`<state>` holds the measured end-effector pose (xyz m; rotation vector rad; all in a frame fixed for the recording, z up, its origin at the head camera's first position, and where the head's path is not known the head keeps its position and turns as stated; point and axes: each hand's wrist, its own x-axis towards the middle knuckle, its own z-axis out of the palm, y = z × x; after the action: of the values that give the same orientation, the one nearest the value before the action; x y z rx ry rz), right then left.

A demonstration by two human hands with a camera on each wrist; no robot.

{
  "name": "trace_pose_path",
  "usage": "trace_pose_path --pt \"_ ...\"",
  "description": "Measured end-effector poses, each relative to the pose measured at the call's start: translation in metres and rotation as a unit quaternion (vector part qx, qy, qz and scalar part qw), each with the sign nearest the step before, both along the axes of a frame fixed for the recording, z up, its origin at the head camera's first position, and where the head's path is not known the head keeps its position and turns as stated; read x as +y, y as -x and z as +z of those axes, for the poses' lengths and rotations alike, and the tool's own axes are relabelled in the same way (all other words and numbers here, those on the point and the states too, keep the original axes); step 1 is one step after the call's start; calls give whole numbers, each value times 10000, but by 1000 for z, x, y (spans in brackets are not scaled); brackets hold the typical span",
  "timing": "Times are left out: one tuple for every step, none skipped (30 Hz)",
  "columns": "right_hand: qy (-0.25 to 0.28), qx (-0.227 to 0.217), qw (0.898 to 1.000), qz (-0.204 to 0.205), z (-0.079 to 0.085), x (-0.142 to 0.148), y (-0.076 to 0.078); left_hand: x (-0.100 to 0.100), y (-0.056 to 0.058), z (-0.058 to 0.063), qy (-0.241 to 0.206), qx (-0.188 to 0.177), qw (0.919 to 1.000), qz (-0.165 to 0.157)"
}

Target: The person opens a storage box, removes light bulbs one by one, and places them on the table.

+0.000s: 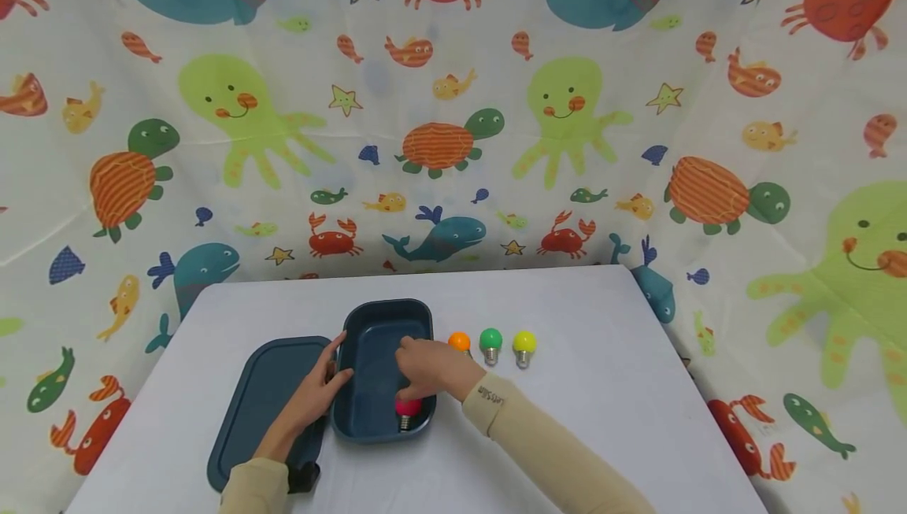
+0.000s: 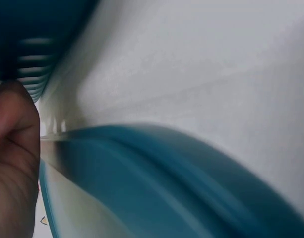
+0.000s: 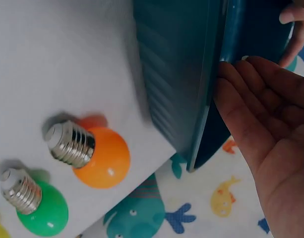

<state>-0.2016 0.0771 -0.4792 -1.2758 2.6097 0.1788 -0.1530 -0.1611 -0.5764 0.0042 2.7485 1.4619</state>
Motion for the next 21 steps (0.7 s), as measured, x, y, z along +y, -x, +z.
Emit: trace_pose_path --pt "-53 72 10000 44 -2 -2 -2 0 0 0 -20 -8 10000 -7" --pt "-94 120 9999 71 -3 -4 -3 0 0 1 -28 -5 10000 -12" --pt "-153 164 9997 101 -5 -6 -5 0 0 1 -53 -22 10000 -19" --pt "-222 210 9995 127 -6 -7 -6 0 0 2 -42 -20 10000 -20" --pt "-293 244 9992 148 -8 -9 -8 1 0 2 -66 -41 10000 -21" --pt "-367 271 9988 158 -10 -10 -9 1 0 2 -120 -95 9999 -5" --pt "-446 280 9985 170 -12 -12 -11 1 0 3 -118 -103 9999 0" --pt "-521 274 9981 165 -14 -13 -12 1 0 3 -121 -109 9999 5" --pt "-593 266 9978 162 -16 -15 -13 1 0 3 -127 -117 9998 7" --pt "-666 262 9973 142 -18 -15 -14 1 0 2 -128 -117 9998 10" --pt "-740 250 9969 128 -20 -16 -15 2 0 2 -138 -127 9998 10" --pt "-801 253 9964 120 -21 -17 -16 2 0 2 -137 -129 9998 10" --pt "-847 251 9960 110 -23 -17 -17 2 -1 2 -144 -132 9998 10" --pt "-882 249 9958 94 -24 -17 -17 2 -1 2 -158 -132 9998 10" --pt "-910 250 9955 83 -25 -17 -17 3 -1 3 -166 -133 9998 13" --pt "-940 262 9952 83 -26 -17 -17 3 -1 3 -167 -120 9998 14" --pt "-948 258 9951 84 -26 -17 -17 3 -1 3 -178 -115 9998 14" --pt "-944 250 9952 77 -27 -18 -17 3 0 4 -200 -111 9997 19" --pt "-936 233 9953 70 -26 -18 -17 2 0 4 -223 -103 9997 18" --pt "-930 222 9954 71 -26 -18 -17 2 0 4 -231 -92 9997 16" --pt "-925 214 9955 73 -26 -18 -17 2 1 4 -236 -84 9997 14"
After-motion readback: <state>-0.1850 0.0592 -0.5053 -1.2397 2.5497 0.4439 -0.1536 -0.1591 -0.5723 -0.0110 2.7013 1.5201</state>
